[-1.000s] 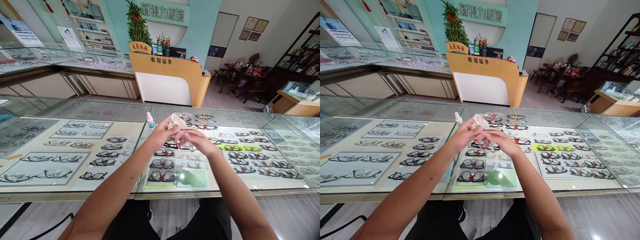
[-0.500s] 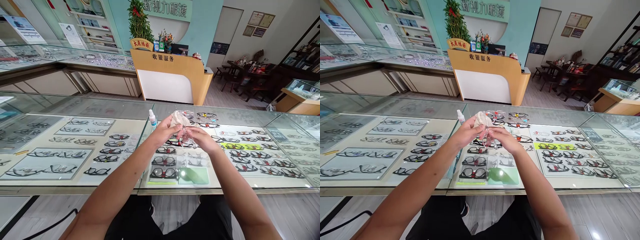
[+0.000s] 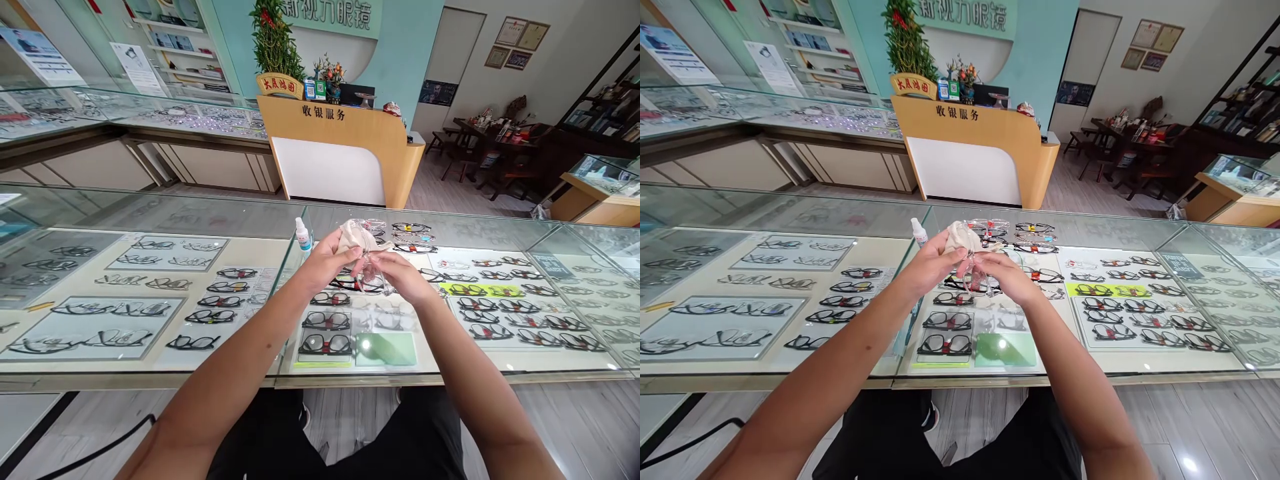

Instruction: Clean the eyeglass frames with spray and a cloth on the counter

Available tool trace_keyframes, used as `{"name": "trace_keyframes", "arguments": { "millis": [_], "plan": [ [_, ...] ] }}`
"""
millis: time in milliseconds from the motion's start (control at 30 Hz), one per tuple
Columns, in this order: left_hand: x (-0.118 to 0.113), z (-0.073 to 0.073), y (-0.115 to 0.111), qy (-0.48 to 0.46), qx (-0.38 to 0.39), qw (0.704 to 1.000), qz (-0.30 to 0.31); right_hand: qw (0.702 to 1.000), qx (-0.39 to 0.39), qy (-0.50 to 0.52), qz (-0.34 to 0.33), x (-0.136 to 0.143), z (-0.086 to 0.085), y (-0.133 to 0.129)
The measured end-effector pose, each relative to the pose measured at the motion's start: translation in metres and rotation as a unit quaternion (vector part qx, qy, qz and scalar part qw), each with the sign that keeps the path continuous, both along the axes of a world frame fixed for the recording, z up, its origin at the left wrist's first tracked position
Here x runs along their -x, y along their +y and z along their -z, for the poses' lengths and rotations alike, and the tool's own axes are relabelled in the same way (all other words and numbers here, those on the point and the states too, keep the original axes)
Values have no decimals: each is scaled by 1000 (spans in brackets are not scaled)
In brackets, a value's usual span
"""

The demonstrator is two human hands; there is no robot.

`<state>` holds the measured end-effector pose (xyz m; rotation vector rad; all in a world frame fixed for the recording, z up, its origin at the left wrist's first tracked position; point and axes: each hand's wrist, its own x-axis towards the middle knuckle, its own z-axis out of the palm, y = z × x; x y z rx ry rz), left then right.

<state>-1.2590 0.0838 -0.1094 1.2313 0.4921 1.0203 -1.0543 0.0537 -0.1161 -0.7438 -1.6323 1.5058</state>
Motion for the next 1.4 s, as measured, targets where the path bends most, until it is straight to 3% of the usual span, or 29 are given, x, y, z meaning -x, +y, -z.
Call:
{"name": "trace_keyframes", "arguments": {
  "millis": [267,400,567,767,833,1033,1233,1400],
  "plan": [
    [-4,9,4,0,3,997,-83,999,-8,-34,1,5,-5,-3],
    [-1,7,8,-20,22,998,-56,1000,-16,-9,14,-2,-2,1],
    [-3,7,3,-1,-13,1000,-3,999,-17,-31,22,1,1,1],
    [-7,18,9,4,-3,994,-110,998,-26,-57,10,4,-5,-3],
    [-6,18,12,-10,8,995,-103,999,-22,-44,15,0,-3,-1],
    [-2,9,7,-4,-18,1000,10,999,-18,-15,25,-5,5,4],
    [-7,15,7,-1,-18,998,-65,998,-24,-52,8,6,-1,-3],
    [-2,12,11,-18,-12,999,-32,999,-15,-21,27,-2,-1,0]
  ]
}}
